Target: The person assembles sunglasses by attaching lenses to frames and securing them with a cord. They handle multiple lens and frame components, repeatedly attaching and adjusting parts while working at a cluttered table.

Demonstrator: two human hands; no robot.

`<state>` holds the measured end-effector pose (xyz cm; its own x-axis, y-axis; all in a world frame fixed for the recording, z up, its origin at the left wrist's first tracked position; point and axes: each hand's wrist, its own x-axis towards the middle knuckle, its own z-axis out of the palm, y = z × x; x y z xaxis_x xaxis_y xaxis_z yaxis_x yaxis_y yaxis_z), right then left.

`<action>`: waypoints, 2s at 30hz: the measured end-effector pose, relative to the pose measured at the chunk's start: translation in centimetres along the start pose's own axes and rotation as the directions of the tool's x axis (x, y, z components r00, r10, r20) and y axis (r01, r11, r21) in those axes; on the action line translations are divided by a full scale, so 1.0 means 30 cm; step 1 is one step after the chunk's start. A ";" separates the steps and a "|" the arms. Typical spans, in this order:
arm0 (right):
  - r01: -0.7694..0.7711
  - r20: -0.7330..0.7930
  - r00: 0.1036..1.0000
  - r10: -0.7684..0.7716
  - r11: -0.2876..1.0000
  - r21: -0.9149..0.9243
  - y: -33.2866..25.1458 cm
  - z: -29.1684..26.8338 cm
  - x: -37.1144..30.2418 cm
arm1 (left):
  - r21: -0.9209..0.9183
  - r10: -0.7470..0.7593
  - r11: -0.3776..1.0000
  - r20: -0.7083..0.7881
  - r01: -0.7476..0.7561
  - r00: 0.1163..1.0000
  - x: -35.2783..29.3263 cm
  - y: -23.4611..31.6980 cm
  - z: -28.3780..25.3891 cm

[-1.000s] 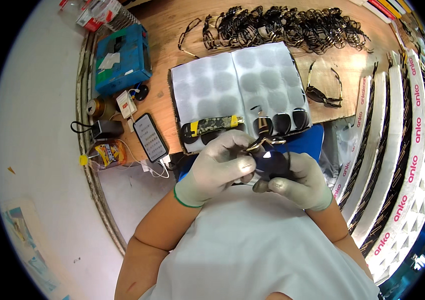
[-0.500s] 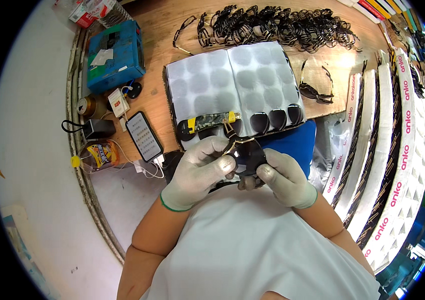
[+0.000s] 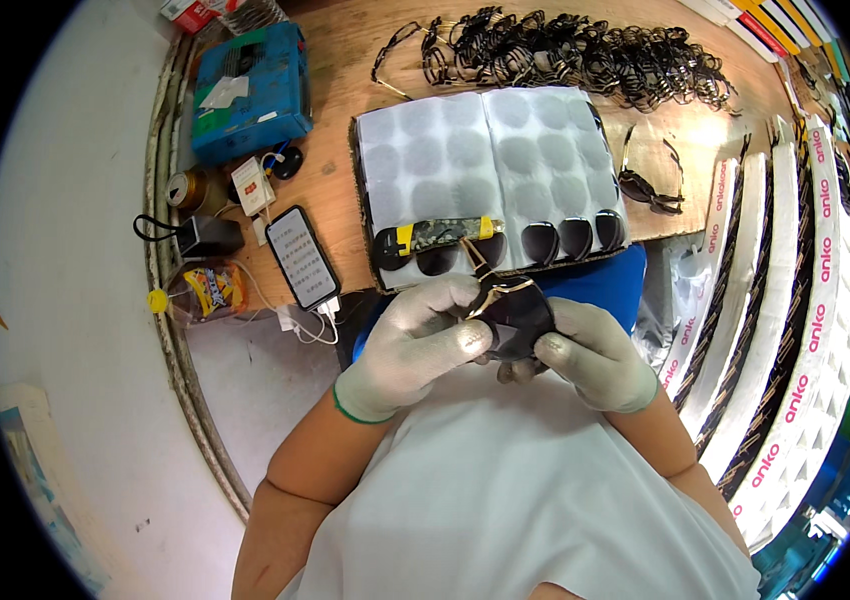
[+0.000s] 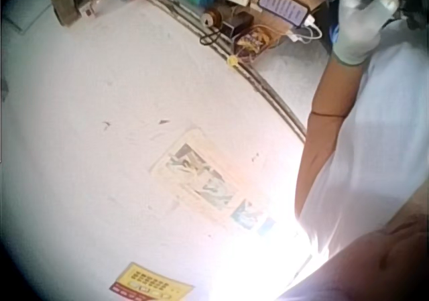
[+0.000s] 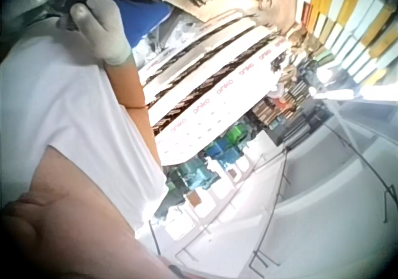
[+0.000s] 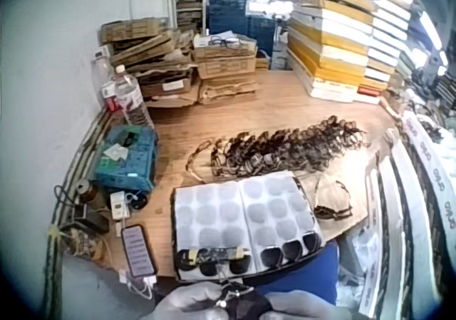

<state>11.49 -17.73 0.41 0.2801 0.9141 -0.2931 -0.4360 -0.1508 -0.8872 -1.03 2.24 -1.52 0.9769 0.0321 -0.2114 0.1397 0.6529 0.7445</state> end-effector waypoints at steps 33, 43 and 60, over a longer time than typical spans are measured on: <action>0.300 0.077 0.953 -0.293 0.878 -0.374 -0.020 0.031 0.057 | 0.442 0.044 0.894 0.073 -0.072 0.996 -0.057 0.144 0.035; 0.359 0.305 0.933 -0.190 0.531 -0.768 -0.247 -0.098 0.112 | 0.446 0.348 0.814 0.138 -0.372 0.927 0.025 0.041 0.007; 0.246 0.056 0.935 -0.349 0.530 -0.811 -0.233 0.035 0.070 | 0.314 0.493 0.822 0.024 -0.475 0.870 0.040 0.039 0.058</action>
<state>14.22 -14.37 6.36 0.3666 0.9287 0.0557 0.5319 -0.1601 -0.8316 0.60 1.72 0.20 0.9223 0.3315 0.1989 -0.2986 0.2841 0.9111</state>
